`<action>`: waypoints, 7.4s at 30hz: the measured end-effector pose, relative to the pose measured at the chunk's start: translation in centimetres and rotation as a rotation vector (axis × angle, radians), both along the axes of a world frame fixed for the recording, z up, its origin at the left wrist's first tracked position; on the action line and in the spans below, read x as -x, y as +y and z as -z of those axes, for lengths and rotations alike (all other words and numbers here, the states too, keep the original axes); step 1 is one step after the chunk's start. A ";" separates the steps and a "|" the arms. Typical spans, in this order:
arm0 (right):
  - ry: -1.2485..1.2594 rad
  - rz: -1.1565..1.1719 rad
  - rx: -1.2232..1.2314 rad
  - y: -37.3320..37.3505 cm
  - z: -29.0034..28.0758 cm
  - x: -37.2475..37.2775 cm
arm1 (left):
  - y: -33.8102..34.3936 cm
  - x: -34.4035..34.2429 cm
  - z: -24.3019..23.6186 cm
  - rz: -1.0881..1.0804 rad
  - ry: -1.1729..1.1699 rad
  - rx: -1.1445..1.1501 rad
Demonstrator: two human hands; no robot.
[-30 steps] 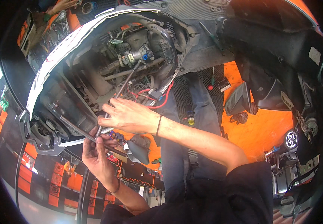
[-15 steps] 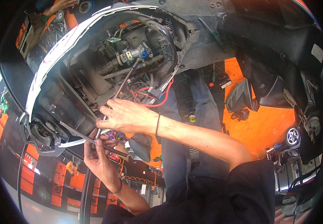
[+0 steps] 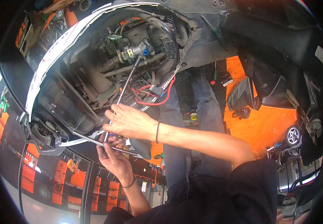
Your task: The person installs a component into a motorcycle engine bay, connects electrical wiring and hoses by hand, and then secures the parts using a T-handle socket wrench.
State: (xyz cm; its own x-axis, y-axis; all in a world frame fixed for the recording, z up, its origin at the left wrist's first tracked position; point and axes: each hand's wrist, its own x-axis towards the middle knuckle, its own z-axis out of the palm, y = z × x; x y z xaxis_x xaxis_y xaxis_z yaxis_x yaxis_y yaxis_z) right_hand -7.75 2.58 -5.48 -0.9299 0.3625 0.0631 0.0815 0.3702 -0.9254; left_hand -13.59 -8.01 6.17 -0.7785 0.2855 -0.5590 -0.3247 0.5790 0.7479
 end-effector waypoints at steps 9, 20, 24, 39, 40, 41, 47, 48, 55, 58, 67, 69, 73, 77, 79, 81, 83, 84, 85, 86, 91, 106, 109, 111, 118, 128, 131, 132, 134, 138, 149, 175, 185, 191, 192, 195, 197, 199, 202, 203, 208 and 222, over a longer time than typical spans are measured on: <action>-0.053 0.010 -0.005 -1.5 0.6 -0.4 | 0.9 -1.4 0.2 -0.313 -0.114 -0.050; -0.066 0.419 -0.118 2.9 -0.3 2.4 | 8.1 4.7 -2.2 0.650 0.485 0.277; -0.221 0.438 -0.129 3.3 0.6 2.7 | 9.8 6.2 -4.1 1.250 1.082 0.288; -0.145 0.400 0.002 2.3 0.3 1.8 | 8.4 3.9 0.6 0.670 0.582 0.060; -0.154 0.400 0.003 2.4 0.2 1.7 | 8.2 4.1 0.4 0.653 0.689 0.062; -0.162 0.399 0.005 2.4 0.2 1.6 | 8.3 3.2 0.1 0.500 0.754 0.085; -0.071 0.450 0.027 2.1 1.2 2.1 | 5.5 -0.5 -3.0 -0.012 -0.143 -0.316; -0.066 0.435 0.033 1.6 1.2 2.2 | 7.0 -0.3 -2.9 -0.295 -0.271 -0.152; -0.040 0.360 -0.050 1.9 1.6 2.1 | 8.0 3.2 -0.5 0.493 0.408 0.257; -0.182 0.250 -0.097 2.7 1.5 1.6 | 8.4 5.8 -4.5 1.315 0.785 0.403; -0.143 0.209 0.001 3.4 1.1 1.3 | 8.3 2.4 -0.7 0.757 0.771 0.213; -0.136 0.232 -0.013 3.2 1.2 0.8 | 7.2 2.2 0.8 0.862 0.782 0.321; -0.064 0.281 0.029 3.4 1.6 0.4 | 6.6 0.8 2.9 0.527 0.835 -0.263; -0.056 0.274 -0.002 3.9 2.1 0.4 | 7.0 2.2 -0.1 0.706 0.660 0.232; -0.073 0.281 -0.037 3.9 2.1 0.6 | 7.2 3.1 -1.1 0.885 0.645 0.361; -0.107 0.293 -0.068 3.6 2.3 0.7 | 7.0 3.6 -3.2 1.178 0.815 0.403; -0.124 0.308 -0.046 4.0 2.4 0.4 | 5.4 4.1 -4.4 1.290 0.892 0.229; -0.136 0.322 -0.047 4.4 2.3 0.0 | 3.4 5.9 -5.0 1.238 0.833 -0.049; -0.143 0.327 -0.037 4.5 2.0 -0.2 | 3.0 6.1 -5.4 1.126 0.790 -0.136; -0.150 0.310 -0.045 4.7 1.9 -0.3 | 2.6 6.2 -5.5 1.017 0.748 -0.236; -0.063 0.252 -0.007 4.0 1.7 0.2 | 8.2 1.7 -1.9 0.618 0.705 0.228; -0.112 0.372 0.005 3.2 2.2 0.4 | 5.0 4.1 -5.0 0.859 0.918 0.198; -0.029 0.385 0.033 2.9 1.2 1.4 | 5.8 5.4 -6.2 1.131 0.877 -0.076; -0.025 0.344 0.063 2.8 0.7 1.4 | 7.2 3.8 -4.3 0.805 0.821 0.124; -0.053 0.344 0.077 1.6 0.5 1.3 | 7.3 1.7 0.4 0.718 0.730 0.460; -0.065 0.399 0.057 1.4 1.1 1.1 | 6.7 1.9 -0.8 0.499 0.367 0.167; -0.085 0.378 0.075 1.7 1.4 1.0 | 7.1 4.3 -2.9 1.266 0.835 0.393; -0.084 0.374 0.083 1.8 1.3 0.9 | 6.4 4.8 -3.1 1.251 0.866 0.250; -0.072 0.376 0.084 2.0 1.4 0.8 | 5.6 5.4 -2.9 0.963 0.693 -0.136; -0.060 0.363 0.090 1.5 1.6 1.1 | 7.6 1.3 -1.0 0.171 0.567 0.044; -0.171 0.339 0.003 2.5 1.2 0.7 | 8.2 3.2 1.2 0.623 0.293 0.118; -0.136 0.298 0.004 4.6 1.6 1.1 | 7.9 0.9 4.5 0.095 0.084 -0.397; -0.196 0.540 -0.079 6.1 1.9 2.2 | 10.7 6.5 -1.2 1.100 0.781 0.282; -0.125 0.522 -0.110 6.7 1.3 2.0 | 11.3 7.4 -4.9 0.855 0.914 0.154; -0.134 0.492 -0.121 6.7 1.0 1.9 | 12.0 7.0 -4.2 0.752 0.941 0.295; -0.146 0.441 -0.116 6.2 0.4 2.0 | 12.6 6.0 -1.2 0.804 0.798 0.154; -0.124 0.431 -0.078 5.3 0.5 2.4 | 12.2 4.9 0.2 0.791 0.790 0.193; -0.141 0.467 -0.083 5.2 0.5 2.5 | 11.7 4.6 1.1 0.927 0.791 0.249; -0.129 0.555 -0.074 5.1 0.6 3.4 | 11.5 3.3 1.7 1.020 0.901 0.137; -0.119 0.559 -0.064 5.4 0.8 3.6 | 11.7 2.8 1.7 0.955 0.883 0.008; -0.118 0.507 -0.033 6.2 0.9 3.3 | 11.8 3.1 2.3 0.551 0.690 -0.194; -0.081 0.427 -0.060 5.8 1.5 1.9 | 10.7 8.5 -0.6 0.807 0.280 0.190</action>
State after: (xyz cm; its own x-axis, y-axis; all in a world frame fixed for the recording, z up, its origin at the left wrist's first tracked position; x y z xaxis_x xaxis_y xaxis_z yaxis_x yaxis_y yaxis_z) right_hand -9.65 8.42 -7.01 -0.7004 0.7131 0.0286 0.3105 0.3406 -0.8875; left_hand -22.11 2.73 6.80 -0.4945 0.7301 -0.4717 0.4191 0.6757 0.6065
